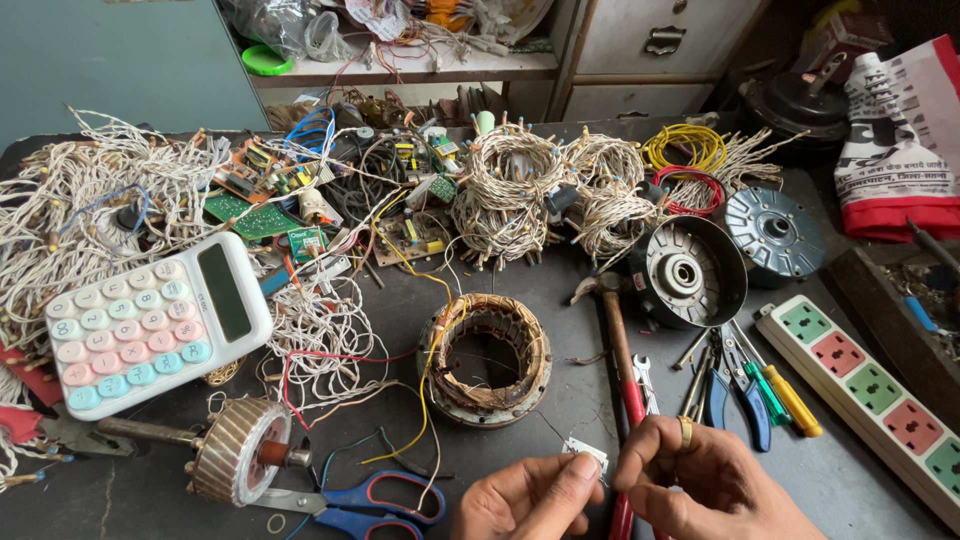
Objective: The person holds a small white component and a thin wire, repeatedly stripping the wire's insulation and twisting the strands. The person then places the component and wire onto a motor stator on the workbench.
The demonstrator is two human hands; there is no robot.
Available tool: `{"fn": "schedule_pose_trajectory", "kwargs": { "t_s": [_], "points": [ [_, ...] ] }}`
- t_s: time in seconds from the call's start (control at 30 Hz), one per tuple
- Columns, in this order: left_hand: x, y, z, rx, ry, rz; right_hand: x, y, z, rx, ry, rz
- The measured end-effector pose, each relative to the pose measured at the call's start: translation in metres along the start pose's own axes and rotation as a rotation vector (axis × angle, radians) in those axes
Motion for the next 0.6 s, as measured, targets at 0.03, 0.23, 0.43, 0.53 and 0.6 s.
{"fn": "schedule_pose_trajectory", "kwargs": {
  "t_s": [0.03, 0.23, 0.43, 0.53, 0.6],
  "points": [
    [0.000, -0.001, -0.002, 0.000, 0.019, -0.008, -0.001, 0.000, 0.002, 0.034, 0.016, 0.010],
    [0.002, -0.003, -0.008, 0.001, 0.036, -0.011, -0.007, -0.001, 0.004, 0.060, 0.007, -0.071],
    [0.004, 0.004, 0.002, -0.039, 0.029, 0.033, -0.007, 0.002, 0.005, 0.126, -0.057, -0.071],
    [0.002, 0.007, 0.008, -0.072, -0.005, 0.088, -0.012, 0.003, 0.005, 0.150, -0.038, 0.026],
    [0.008, 0.009, 0.011, -0.036, 0.017, 0.107, -0.014, 0.003, 0.004, 0.143, -0.048, 0.076]
  ]
}}
Point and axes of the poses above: each hand's wrist, its own y-axis towards the middle knuckle, its own x-axis out of the back of the hand, z = x × y, the point moved 4 cm from there along y, towards the middle knuckle, and after that the axes turned 6 degrees about y, right-handed, at the moved point
